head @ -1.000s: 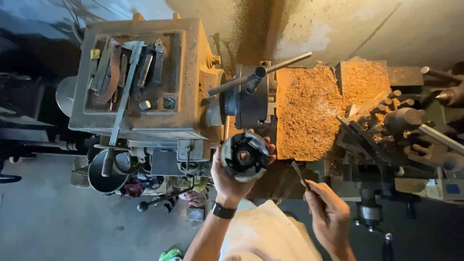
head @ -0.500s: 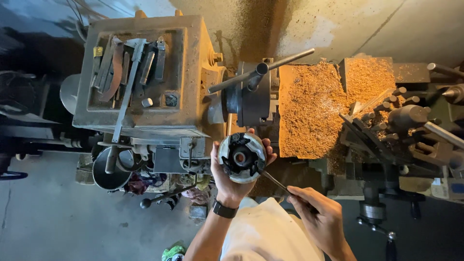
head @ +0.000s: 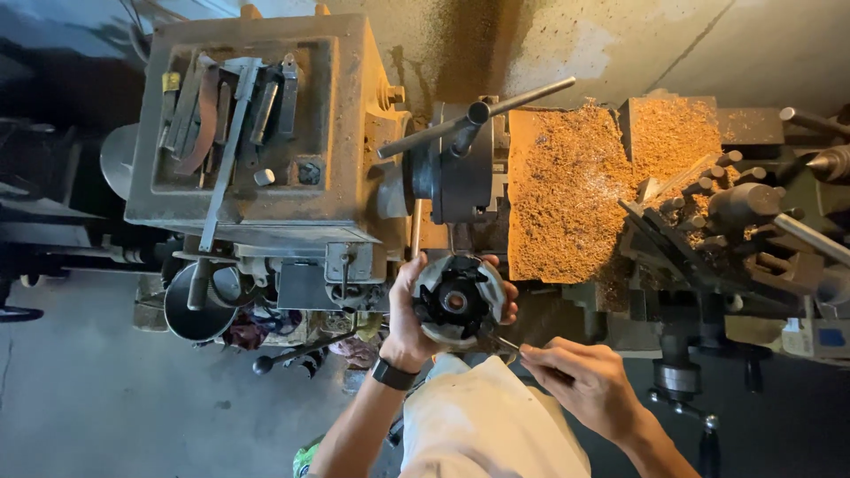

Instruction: Using a bench grinder and hand tools to repair a motorcycle engine or clutch component.

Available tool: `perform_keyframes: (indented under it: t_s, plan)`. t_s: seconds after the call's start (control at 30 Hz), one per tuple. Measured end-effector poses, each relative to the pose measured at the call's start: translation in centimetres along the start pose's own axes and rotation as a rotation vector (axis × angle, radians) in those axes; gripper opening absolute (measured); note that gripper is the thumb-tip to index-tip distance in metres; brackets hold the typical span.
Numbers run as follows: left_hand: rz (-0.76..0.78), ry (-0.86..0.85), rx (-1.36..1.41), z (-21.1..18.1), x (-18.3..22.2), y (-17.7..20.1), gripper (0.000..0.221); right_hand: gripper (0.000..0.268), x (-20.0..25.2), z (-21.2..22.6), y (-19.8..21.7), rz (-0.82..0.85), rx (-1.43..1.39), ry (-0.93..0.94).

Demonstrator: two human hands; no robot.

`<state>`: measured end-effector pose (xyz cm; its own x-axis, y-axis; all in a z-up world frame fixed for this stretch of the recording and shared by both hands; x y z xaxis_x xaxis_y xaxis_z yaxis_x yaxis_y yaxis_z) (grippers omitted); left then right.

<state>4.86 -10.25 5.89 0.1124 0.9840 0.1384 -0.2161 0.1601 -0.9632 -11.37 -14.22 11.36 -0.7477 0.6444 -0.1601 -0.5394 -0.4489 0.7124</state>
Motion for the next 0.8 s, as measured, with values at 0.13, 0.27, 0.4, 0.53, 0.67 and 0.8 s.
perform_keyframes:
  t_s: [0.13,0.27,0.4,0.53,0.67,0.8]
  plan:
    - [0.013,0.098,-0.063,0.8,0.3,0.1,0.093,0.018,-0.2,0.6,-0.4,0.042,0.035,0.071]
    - [-0.005,-0.033,-0.025,0.0,0.3,0.5,0.093,0.018,0.0,-0.4,-0.8,0.024,-0.011,0.004]
    - [0.046,0.039,-0.14,0.2,1.0,-0.1,0.092,0.019,1.0,-1.1,-2.8,0.132,0.005,0.002]
    - [0.055,-0.219,0.024,-3.7,3.4,-1.1,0.088,0.023,2.4,-3.5,-4.9,-0.043,0.064,-0.03]
    - [-0.007,-0.585,0.081,-9.8,10.1,1.0,0.081,0.027,1.4,-7.0,-9.0,0.011,-0.063,-0.411]
    - [-0.021,-0.721,0.183,-12.0,16.0,6.0,0.08,0.032,-10.5,8.7,-10.3,0.109,-0.004,-0.096]
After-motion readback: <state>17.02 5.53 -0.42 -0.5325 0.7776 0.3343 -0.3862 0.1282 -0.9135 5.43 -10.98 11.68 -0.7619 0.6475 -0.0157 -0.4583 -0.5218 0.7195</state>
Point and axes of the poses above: each hand's wrist, its own x-axis away from the middle knuckle, its own y-axis out of the back of the hand, z = x × y, the point moved 9 cm from there along -x, towards the middle knuckle, and after that the axes turned 15 degrees about x, right-handed, at the moved point
